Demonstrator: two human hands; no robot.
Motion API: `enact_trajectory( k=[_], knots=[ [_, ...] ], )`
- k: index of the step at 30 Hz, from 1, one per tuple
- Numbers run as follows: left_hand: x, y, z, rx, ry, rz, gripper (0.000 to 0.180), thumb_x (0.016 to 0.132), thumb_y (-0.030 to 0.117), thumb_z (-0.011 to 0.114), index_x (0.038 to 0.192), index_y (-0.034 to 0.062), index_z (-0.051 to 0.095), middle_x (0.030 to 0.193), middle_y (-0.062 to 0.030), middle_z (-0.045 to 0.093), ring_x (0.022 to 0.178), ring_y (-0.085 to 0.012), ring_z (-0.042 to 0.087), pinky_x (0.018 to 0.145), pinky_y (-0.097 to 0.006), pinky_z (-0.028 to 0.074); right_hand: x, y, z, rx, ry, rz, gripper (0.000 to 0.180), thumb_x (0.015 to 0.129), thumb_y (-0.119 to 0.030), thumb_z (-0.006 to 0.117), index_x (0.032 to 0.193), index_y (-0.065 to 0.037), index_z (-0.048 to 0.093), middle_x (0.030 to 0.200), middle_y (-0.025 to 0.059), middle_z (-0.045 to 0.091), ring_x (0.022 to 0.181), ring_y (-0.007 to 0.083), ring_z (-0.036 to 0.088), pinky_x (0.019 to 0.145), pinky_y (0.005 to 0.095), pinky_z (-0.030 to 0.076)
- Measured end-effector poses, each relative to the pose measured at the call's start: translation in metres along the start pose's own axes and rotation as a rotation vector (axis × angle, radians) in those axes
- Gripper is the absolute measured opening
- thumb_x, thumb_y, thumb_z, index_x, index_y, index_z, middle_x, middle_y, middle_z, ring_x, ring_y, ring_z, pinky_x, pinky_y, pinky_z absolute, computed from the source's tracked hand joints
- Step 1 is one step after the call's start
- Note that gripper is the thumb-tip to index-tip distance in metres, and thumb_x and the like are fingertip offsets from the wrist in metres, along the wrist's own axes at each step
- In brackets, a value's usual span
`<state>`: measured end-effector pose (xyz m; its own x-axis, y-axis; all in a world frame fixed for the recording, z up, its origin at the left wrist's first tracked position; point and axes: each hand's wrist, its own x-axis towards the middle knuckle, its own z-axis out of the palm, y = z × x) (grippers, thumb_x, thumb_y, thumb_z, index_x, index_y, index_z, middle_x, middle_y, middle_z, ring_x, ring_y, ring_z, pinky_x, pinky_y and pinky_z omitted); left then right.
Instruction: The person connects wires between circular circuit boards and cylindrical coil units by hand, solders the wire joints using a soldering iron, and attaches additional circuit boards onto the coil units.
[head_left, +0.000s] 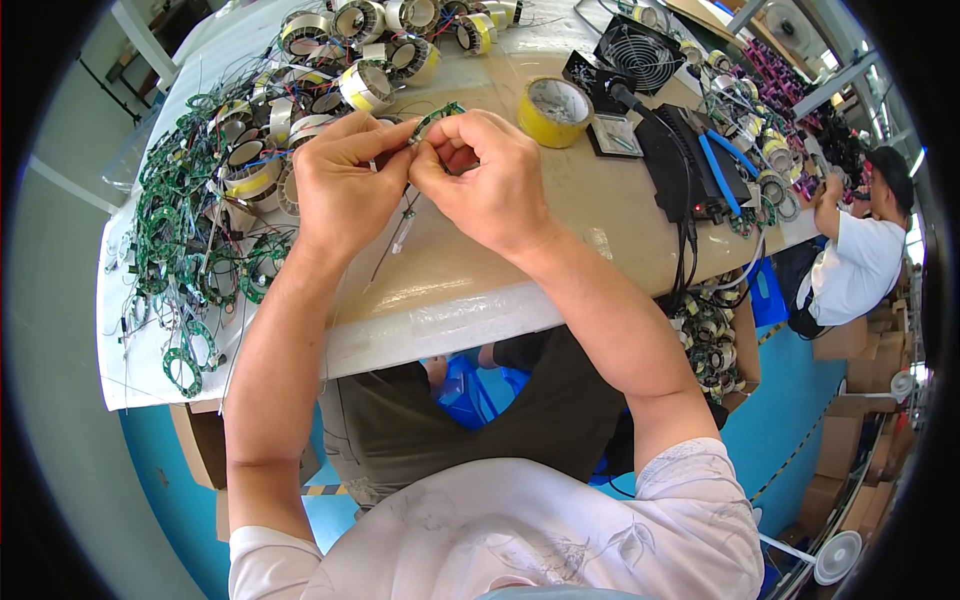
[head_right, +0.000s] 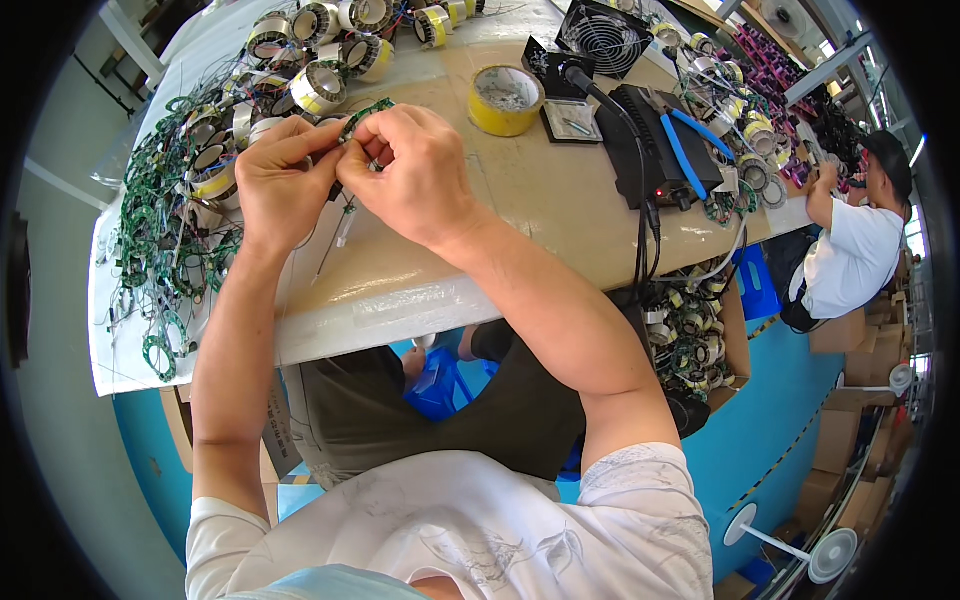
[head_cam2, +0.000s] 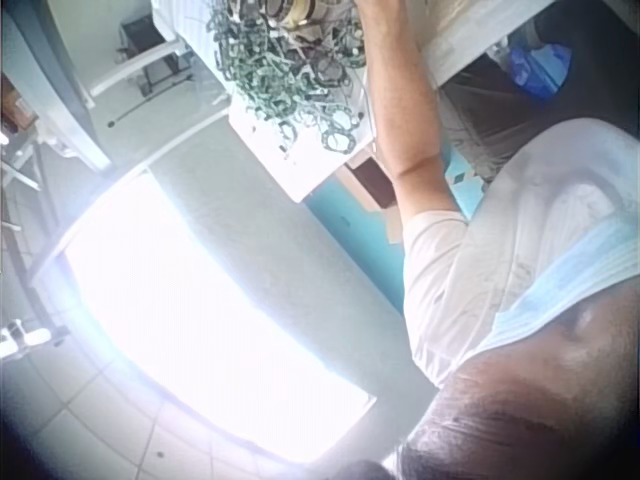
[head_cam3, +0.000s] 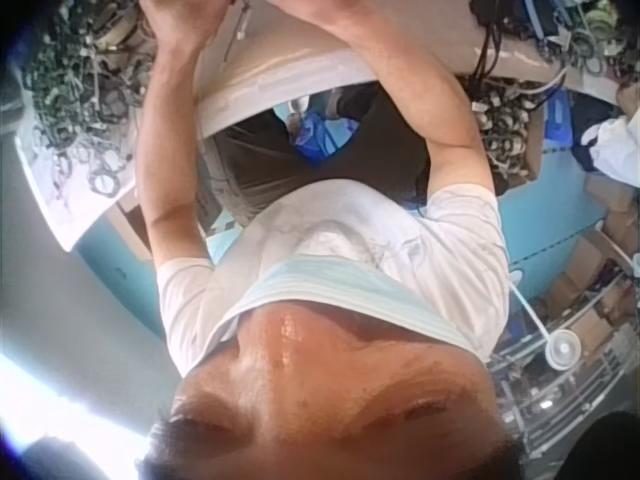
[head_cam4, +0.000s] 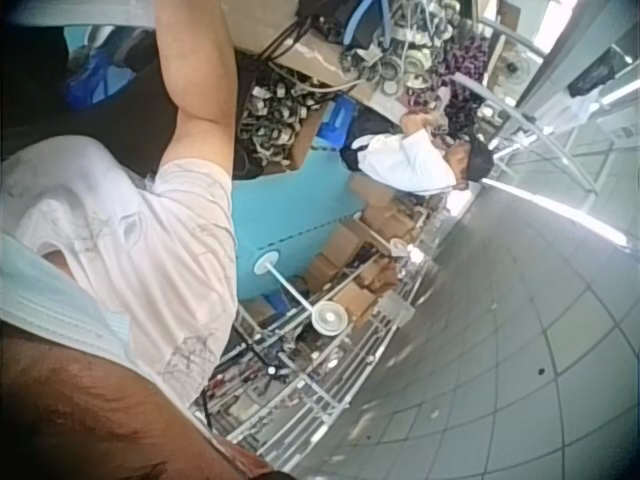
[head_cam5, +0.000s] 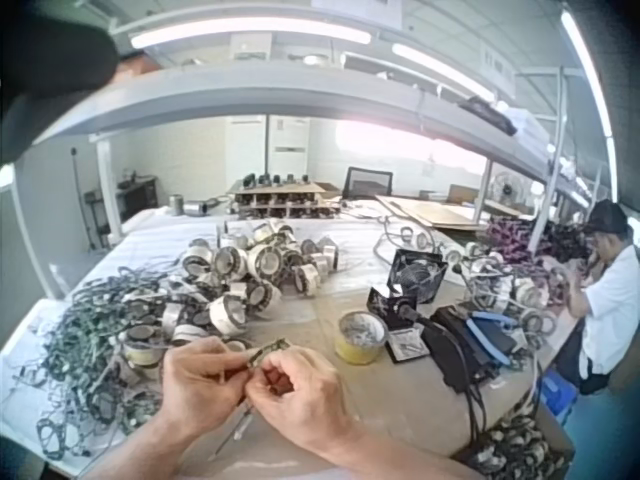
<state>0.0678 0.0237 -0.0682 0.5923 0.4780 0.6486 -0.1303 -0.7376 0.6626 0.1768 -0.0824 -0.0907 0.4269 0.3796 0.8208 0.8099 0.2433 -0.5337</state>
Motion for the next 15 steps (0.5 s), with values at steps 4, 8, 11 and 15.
enact_trajectory(
  k=[4, 8, 11, 15],
  knots=[
    [0.0004, -0.0019, 0.0004, 0.002, 0.0, 0.029, 0.024, 0.075, -0.004, 0.077, 0.098, 0.0024, 0.079, 0.073, -0.0053, 0.068, 0.061, -0.0093, 0.056, 0.052, -0.024, 0.044, 0.0007, -0.0003, -0.0013, 0.009, -0.014, 0.005, 0.015, 0.072, -0.002, 0.075, 0.076, -0.005, 0.061, 0.067, 0.0058, 0.063, 0.054, 0.0183, 0.061, 0.051, 0.0317, 0.05],
    [-0.0001, -0.0016, 0.0003, -0.005, 0.005, 0.029, 0.023, 0.075, -0.004, 0.077, 0.097, 0.0027, 0.079, 0.073, -0.0055, 0.068, 0.06, -0.0094, 0.056, 0.051, -0.024, 0.043, 0.0007, -0.0011, -0.0015, 0.072, -0.03, 0.067, 0.013, 0.073, -0.002, 0.076, 0.077, -0.003, 0.063, 0.07, 0.0068, 0.065, 0.055, 0.0165, 0.063, 0.052, 0.0291, 0.052],
    [-0.001, -0.0028, -0.0014, -0.002, -0.013, 0.015, 0.024, 0.076, -0.004, 0.076, 0.099, 0.0031, 0.079, 0.076, -0.0031, 0.068, 0.062, -0.0074, 0.054, 0.053, -0.022, 0.041, 0.0019, -0.0023, -0.0029, 0.096, -0.047, 0.097, 0.012, 0.074, -0.002, 0.076, 0.078, -0.002, 0.064, 0.071, 0.0075, 0.066, 0.056, 0.0156, 0.065, 0.053, 0.0277, 0.054],
    [0.0021, -0.0002, -0.0032, -0.016, -0.049, -0.007, 0.025, 0.076, -0.004, 0.076, 0.1, 0.003, 0.078, 0.078, -0.001, 0.067, 0.065, -0.0052, 0.053, 0.054, -0.021, 0.04, 0.0057, -0.0002, -0.0084, 0.111, -0.101, 0.126, 0.01, 0.075, -0.004, 0.076, 0.081, -0.001, 0.069, 0.073, 0.0087, 0.069, 0.058, 0.0148, 0.067, 0.056, 0.0272, 0.056]
  ],
)
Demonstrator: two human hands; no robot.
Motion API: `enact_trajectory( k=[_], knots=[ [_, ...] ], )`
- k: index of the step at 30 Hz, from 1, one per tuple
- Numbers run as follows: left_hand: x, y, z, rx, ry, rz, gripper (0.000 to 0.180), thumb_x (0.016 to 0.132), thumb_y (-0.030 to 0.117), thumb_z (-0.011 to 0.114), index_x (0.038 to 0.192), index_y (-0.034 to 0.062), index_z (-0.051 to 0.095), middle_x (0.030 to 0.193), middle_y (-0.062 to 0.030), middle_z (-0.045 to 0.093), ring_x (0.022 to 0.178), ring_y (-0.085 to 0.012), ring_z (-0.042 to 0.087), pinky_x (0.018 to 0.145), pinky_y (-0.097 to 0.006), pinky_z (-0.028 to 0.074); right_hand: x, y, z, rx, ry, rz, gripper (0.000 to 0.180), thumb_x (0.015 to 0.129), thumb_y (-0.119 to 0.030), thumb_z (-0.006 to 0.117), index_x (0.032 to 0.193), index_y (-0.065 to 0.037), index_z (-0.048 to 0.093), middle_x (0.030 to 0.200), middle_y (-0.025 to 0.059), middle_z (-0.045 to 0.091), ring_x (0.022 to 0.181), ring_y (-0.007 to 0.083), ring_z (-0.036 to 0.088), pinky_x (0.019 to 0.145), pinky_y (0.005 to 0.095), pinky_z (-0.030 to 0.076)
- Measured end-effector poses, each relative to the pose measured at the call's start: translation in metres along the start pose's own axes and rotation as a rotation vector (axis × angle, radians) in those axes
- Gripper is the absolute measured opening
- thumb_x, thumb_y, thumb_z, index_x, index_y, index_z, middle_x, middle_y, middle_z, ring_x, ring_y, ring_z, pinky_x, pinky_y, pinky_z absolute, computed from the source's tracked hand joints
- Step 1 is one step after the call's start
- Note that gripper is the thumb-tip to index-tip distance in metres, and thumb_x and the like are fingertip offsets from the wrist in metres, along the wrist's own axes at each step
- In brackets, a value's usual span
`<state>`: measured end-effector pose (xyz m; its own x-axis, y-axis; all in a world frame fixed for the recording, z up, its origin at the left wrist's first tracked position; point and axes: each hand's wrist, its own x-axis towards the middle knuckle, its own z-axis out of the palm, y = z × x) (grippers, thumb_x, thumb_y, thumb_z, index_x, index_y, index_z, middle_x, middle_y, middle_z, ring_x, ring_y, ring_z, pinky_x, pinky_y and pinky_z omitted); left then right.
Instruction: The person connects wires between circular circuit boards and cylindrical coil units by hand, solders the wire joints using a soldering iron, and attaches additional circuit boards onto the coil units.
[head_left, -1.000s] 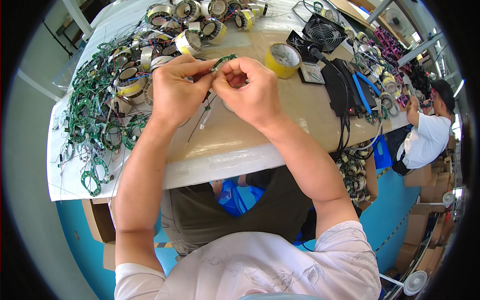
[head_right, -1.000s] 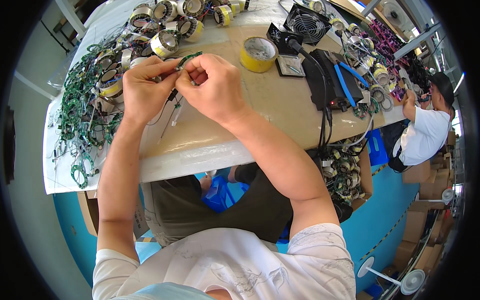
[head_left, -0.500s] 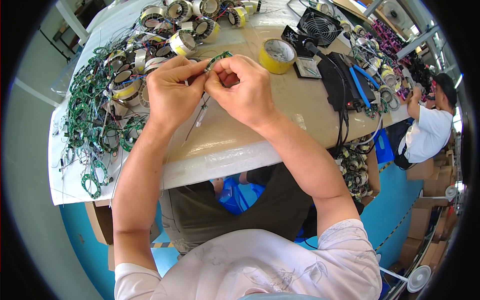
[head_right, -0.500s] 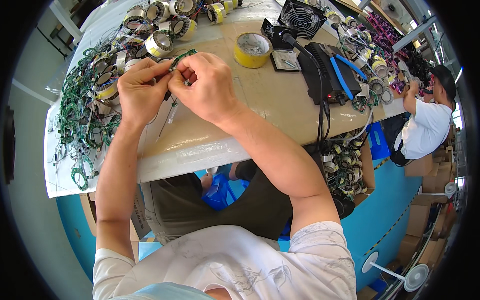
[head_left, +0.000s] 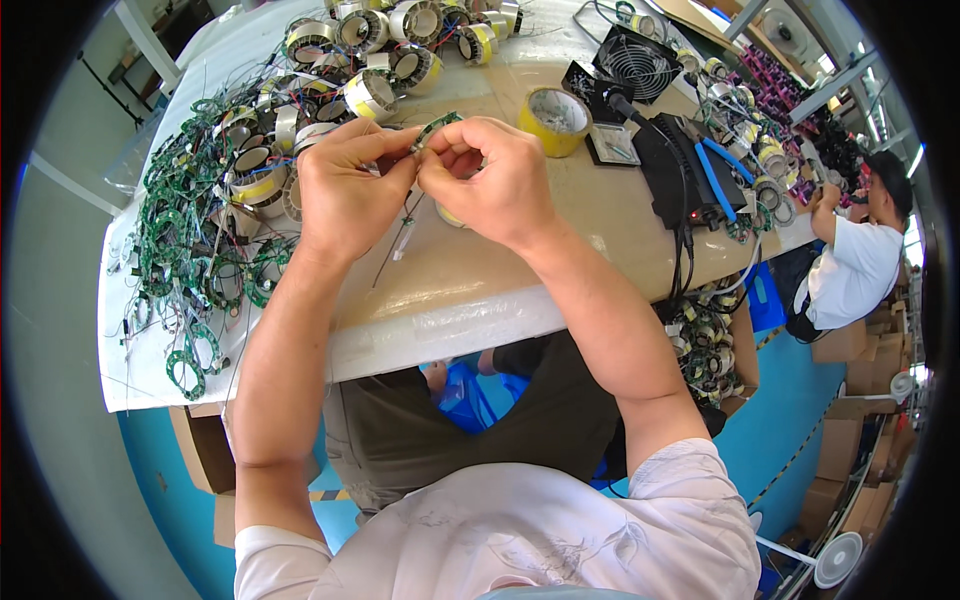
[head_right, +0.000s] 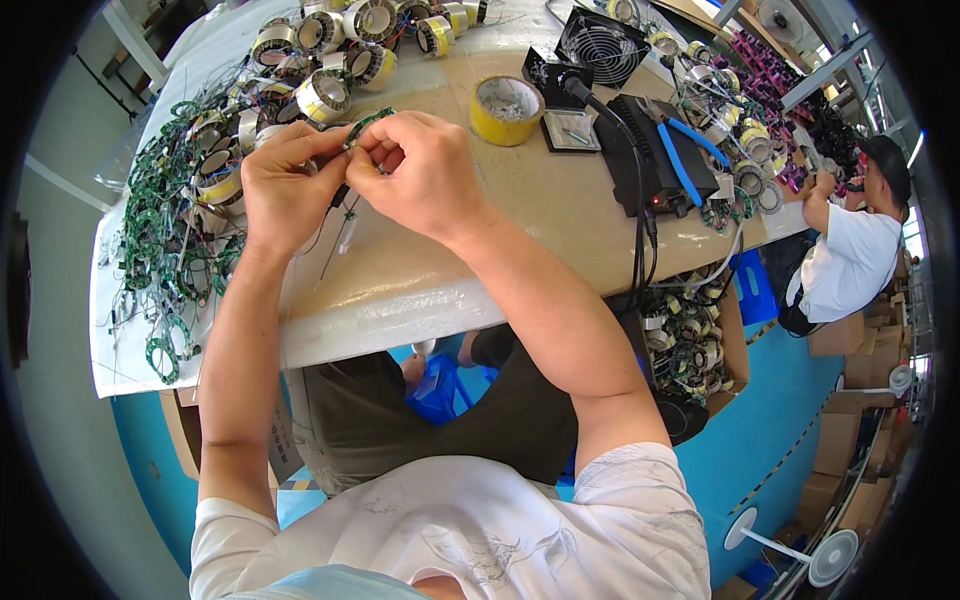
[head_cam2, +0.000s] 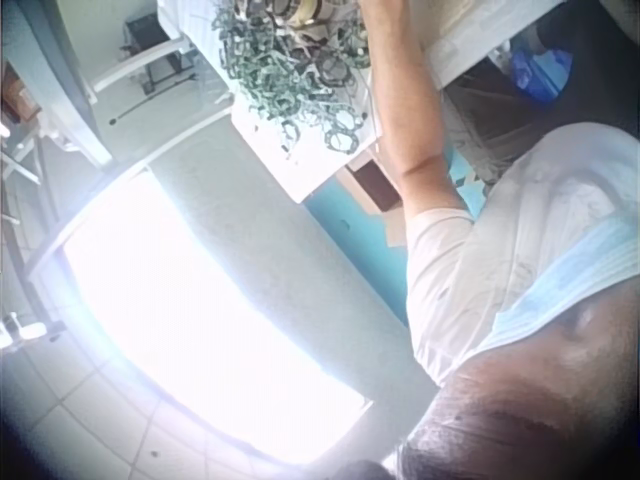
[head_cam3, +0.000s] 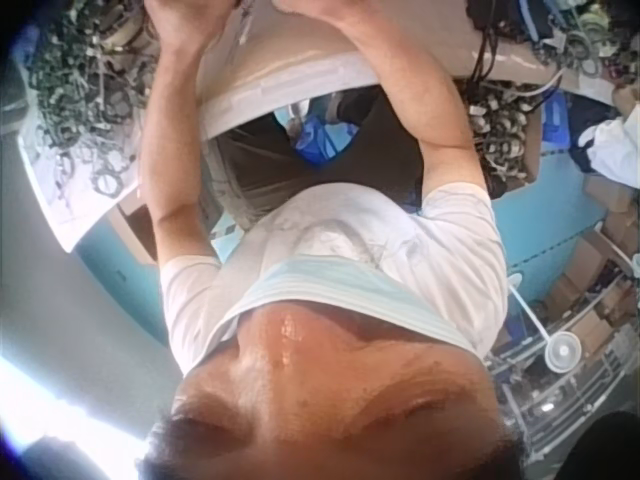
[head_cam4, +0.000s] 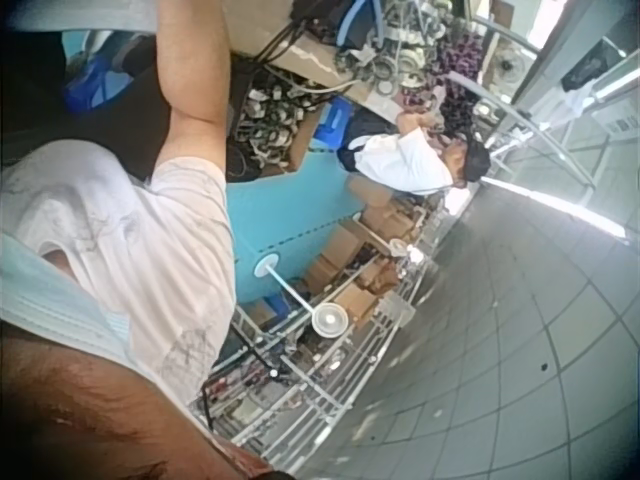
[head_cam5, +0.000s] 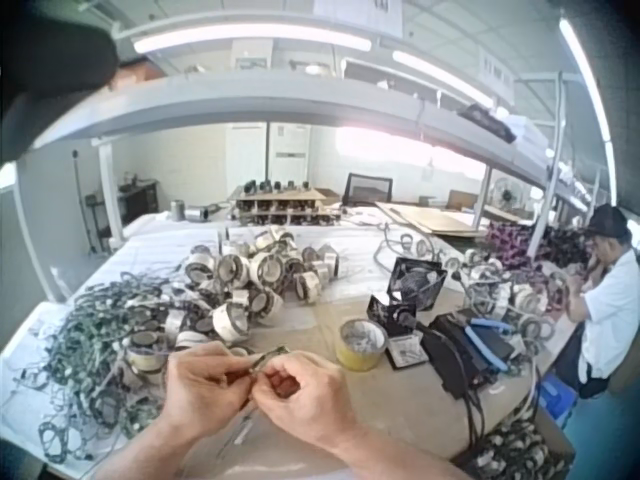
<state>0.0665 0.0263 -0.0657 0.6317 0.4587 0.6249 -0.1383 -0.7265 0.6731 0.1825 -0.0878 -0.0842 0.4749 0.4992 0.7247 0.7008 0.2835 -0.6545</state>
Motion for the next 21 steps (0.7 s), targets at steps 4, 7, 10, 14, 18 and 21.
enact_trajectory(
  k=[4, 7, 10, 14, 18, 21],
  knots=[
    [0.001, -0.002, -0.002, 0.091, 0.015, 0.024, 0.022, 0.077, -0.003, 0.074, 0.099, 0.0018, 0.077, 0.077, -0.0014, 0.067, 0.065, -0.0047, 0.053, 0.054, -0.022, 0.04, 0.021, 0.002, -0.035, -0.04, -0.173, -0.097, 0.017, 0.081, -0.016, 0.077, 0.091, -0.003, 0.075, 0.078, 0.0076, 0.072, 0.064, 0.0106, 0.066, 0.058, 0.0251, 0.052],
    [0.004, 0.006, -0.002, 0.143, -0.02, 0.004, 0.019, 0.078, -0.003, 0.071, 0.097, 0.0011, 0.076, 0.078, -0.0023, 0.067, 0.065, -0.004, 0.054, 0.055, -0.022, 0.041, 0.031, 0.007, -0.076, -0.047, -0.289, 0.087, 0.026, 0.078, -0.024, 0.084, 0.092, -0.004, 0.075, 0.079, 0.0037, 0.07, 0.057, 0.0082, 0.052, 0.055, 0.0238, 0.044],
    [0.005, 0.01, -0.005, 0.189, -0.116, -0.207, 0.02, 0.079, -0.002, 0.068, 0.098, 0.0001, 0.075, 0.082, -0.0022, 0.069, 0.065, -0.0037, 0.055, 0.056, -0.022, 0.042, 0.033, 0.008, -0.094, -0.146, -0.538, 0.138, 0.038, 0.07, -0.032, 0.09, 0.094, -0.006, 0.075, 0.081, 0.0031, 0.068, 0.059, 0.0078, 0.052, 0.055, 0.0239, 0.044],
    [0.002, -0.004, -0.001, 0.053, -0.151, -0.283, 0.021, 0.083, 0.002, 0.068, 0.103, -0.0023, 0.073, 0.086, -0.0014, 0.069, 0.063, -0.0038, 0.052, 0.056, -0.022, 0.041, 0.029, -0.002, -0.092, -0.237, -0.536, 0.115, 0.061, 0.063, -0.026, 0.095, 0.113, -0.003, 0.068, 0.094, 0.0022, 0.066, 0.06, 0.0056, 0.048, 0.057, 0.0215, 0.042],
    [0.003, 0.003, -0.005, 0.04, -0.209, -0.176, 0.023, 0.088, 0.009, 0.069, 0.108, -0.0022, 0.073, 0.088, -0.0021, 0.07, 0.063, -0.0041, 0.052, 0.056, -0.023, 0.042, 0.021, 0.005, -0.09, -0.359, -0.459, 0.133, 0.077, 0.061, -0.027, 0.095, 0.126, -0.002, 0.062, 0.097, 0.0041, 0.066, 0.061, 0.0075, 0.049, 0.059, 0.0229, 0.044],
    [0.004, 0.01, -0.003, 0.159, -0.18, -0.123, 0.023, 0.089, 0.013, 0.072, 0.107, -0.0004, 0.075, 0.088, -0.003, 0.071, 0.062, -0.0045, 0.053, 0.055, -0.023, 0.042, 0.024, 0.006, -0.086, -0.322, -0.556, 0.159, 0.078, 0.062, -0.027, 0.095, 0.127, 0.0, 0.063, 0.095, 0.0038, 0.067, 0.063, 0.0077, 0.051, 0.061, 0.0225, 0.046]
  ],
)
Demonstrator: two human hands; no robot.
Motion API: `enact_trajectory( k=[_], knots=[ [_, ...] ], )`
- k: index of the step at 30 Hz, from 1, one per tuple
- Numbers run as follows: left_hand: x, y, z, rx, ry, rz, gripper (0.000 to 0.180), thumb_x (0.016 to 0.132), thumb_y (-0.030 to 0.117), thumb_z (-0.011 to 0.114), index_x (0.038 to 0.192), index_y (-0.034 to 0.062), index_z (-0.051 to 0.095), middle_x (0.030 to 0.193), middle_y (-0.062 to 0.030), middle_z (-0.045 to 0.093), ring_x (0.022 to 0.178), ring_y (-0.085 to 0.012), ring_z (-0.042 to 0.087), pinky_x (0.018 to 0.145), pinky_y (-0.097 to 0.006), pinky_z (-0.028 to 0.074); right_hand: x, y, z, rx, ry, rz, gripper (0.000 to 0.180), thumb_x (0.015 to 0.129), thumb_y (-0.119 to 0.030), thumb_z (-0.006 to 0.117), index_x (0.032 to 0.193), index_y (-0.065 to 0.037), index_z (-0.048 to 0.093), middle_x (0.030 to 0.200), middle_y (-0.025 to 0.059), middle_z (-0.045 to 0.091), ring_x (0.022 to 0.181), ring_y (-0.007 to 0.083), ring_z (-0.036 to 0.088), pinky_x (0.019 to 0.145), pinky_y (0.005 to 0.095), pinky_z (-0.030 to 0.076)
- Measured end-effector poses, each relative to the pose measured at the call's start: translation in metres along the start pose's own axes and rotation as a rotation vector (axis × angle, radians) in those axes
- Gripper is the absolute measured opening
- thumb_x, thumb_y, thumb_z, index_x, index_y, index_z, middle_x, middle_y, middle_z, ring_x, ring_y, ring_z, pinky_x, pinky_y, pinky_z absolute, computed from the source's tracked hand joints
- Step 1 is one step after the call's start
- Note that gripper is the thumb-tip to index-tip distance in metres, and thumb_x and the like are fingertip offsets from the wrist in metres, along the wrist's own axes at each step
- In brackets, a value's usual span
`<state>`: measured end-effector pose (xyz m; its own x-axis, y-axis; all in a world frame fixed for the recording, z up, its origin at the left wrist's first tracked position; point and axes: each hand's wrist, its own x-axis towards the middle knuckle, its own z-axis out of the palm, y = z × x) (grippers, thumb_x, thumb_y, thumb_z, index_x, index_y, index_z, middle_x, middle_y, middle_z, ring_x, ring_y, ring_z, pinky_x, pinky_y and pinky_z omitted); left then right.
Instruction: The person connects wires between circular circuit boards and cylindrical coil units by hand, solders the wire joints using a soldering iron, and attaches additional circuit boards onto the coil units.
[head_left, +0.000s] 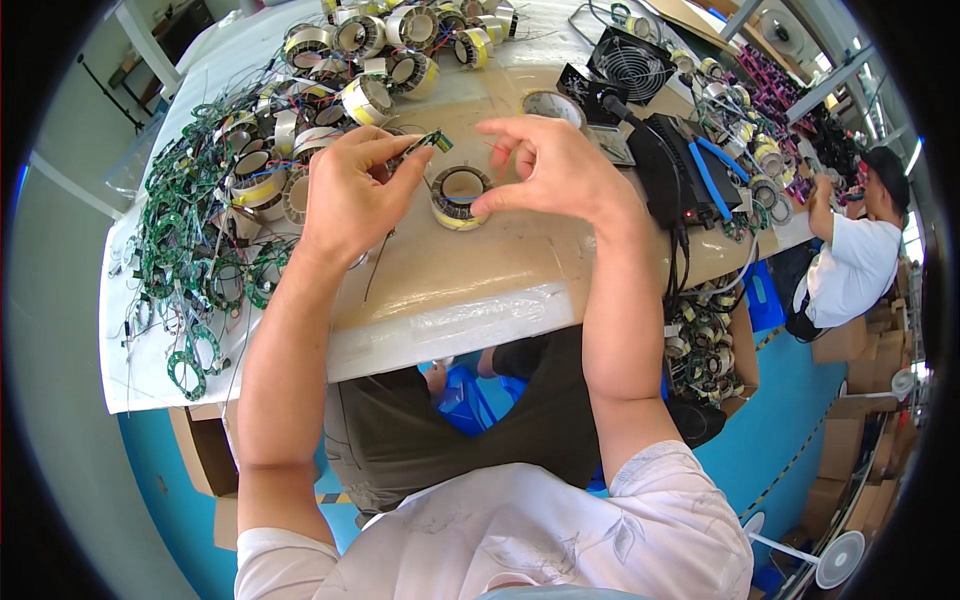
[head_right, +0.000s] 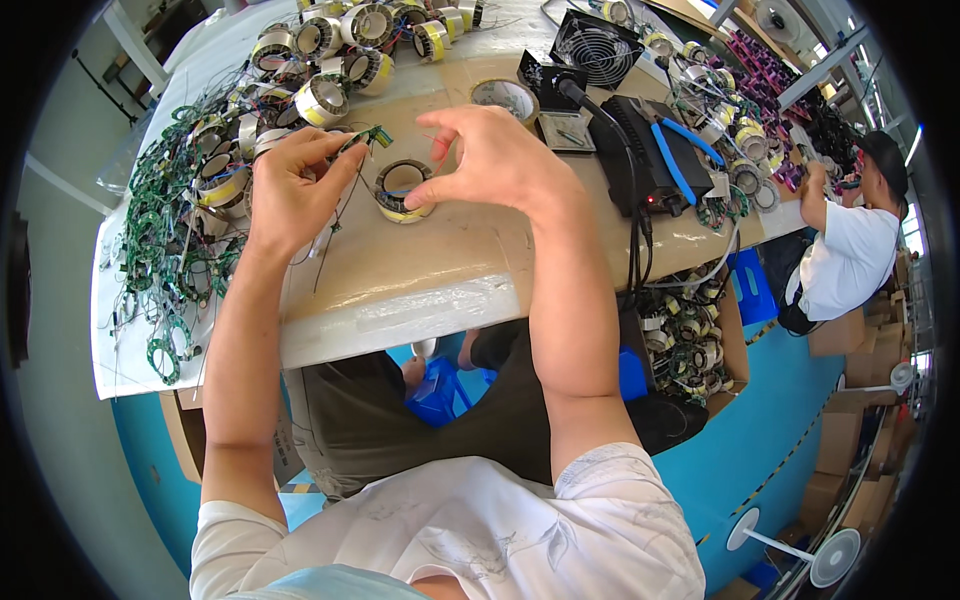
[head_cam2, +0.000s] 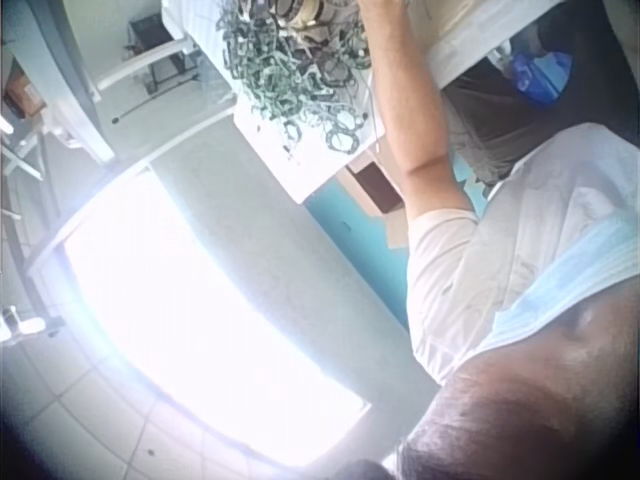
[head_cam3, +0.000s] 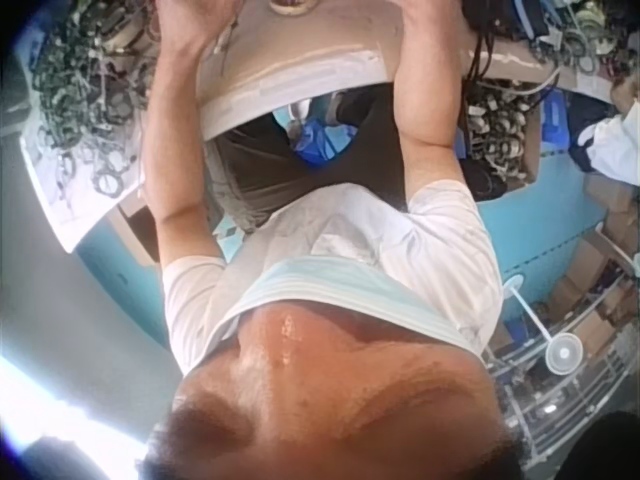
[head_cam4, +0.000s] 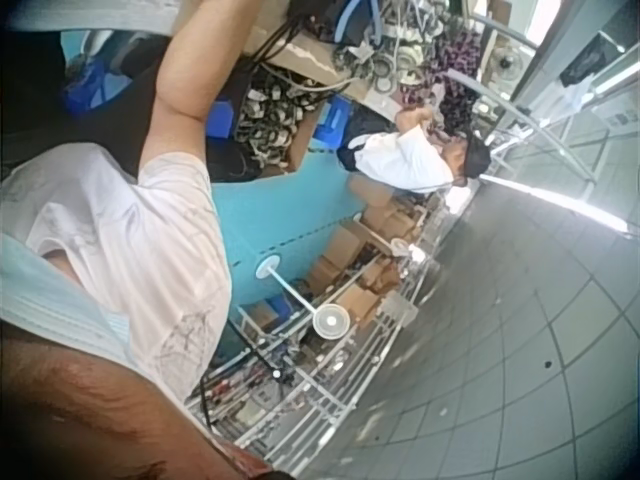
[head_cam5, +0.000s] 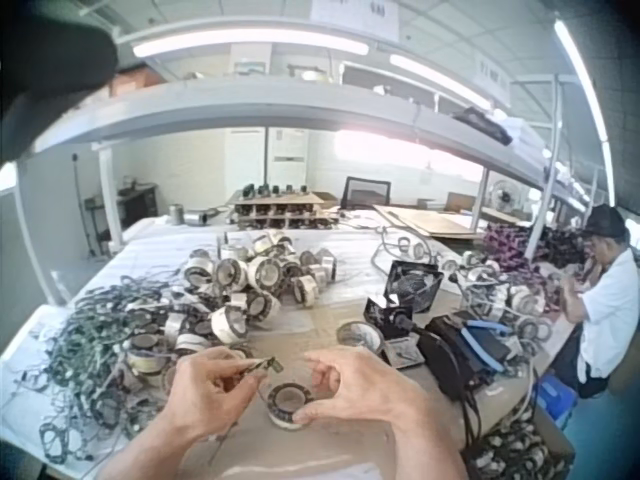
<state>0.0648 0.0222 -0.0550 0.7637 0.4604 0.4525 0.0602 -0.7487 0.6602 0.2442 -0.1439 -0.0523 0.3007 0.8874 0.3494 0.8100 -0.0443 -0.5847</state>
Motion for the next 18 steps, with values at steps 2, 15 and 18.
enact_trajectory(
  k=[2, 15, 18],
  knots=[
    [-0.001, -0.002, 0.004, -0.005, 0.047, 0.022, 0.022, 0.089, 0.014, 0.073, 0.105, 0.0001, 0.076, 0.086, -0.0034, 0.07, 0.06, -0.0047, 0.052, 0.054, -0.023, 0.041, 0.004, -0.004, 0.002, 0.12, -0.103, 0.081, 0.066, 0.065, -0.025, 0.094, 0.12, 0.001, 0.068, 0.088, 0.0019, 0.068, 0.064, 0.0053, 0.052, 0.06, 0.021, 0.045],
    [-0.002, -0.013, 0.017, 0.002, 0.191, 0.241, 0.019, 0.086, 0.007, 0.075, 0.104, 0.0009, 0.076, 0.086, -0.0069, 0.071, 0.06, -0.0086, 0.056, 0.053, -0.025, 0.044, 0.007, -0.018, 0.004, 0.444, -0.323, 0.304, 0.016, 0.085, -0.015, 0.076, 0.09, 0.0, 0.071, 0.065, 0.0052, 0.068, 0.045, 0.0069, 0.056, 0.042, 0.0218, 0.042],
    [-0.001, -0.011, 0.023, 0.004, 0.191, 0.273, 0.017, 0.083, 0.008, 0.076, 0.099, 0.001, 0.077, 0.084, -0.0101, 0.07, 0.064, -0.0215, 0.065, 0.057, -0.033, 0.05, 0.005, -0.017, 0.005, 0.725, -0.344, 0.319, 0.013, 0.088, -0.012, 0.074, 0.089, 0.0, 0.069, 0.067, 0.0078, 0.069, 0.04, 0.0083, 0.054, 0.035, 0.0228, 0.038]
  ],
)
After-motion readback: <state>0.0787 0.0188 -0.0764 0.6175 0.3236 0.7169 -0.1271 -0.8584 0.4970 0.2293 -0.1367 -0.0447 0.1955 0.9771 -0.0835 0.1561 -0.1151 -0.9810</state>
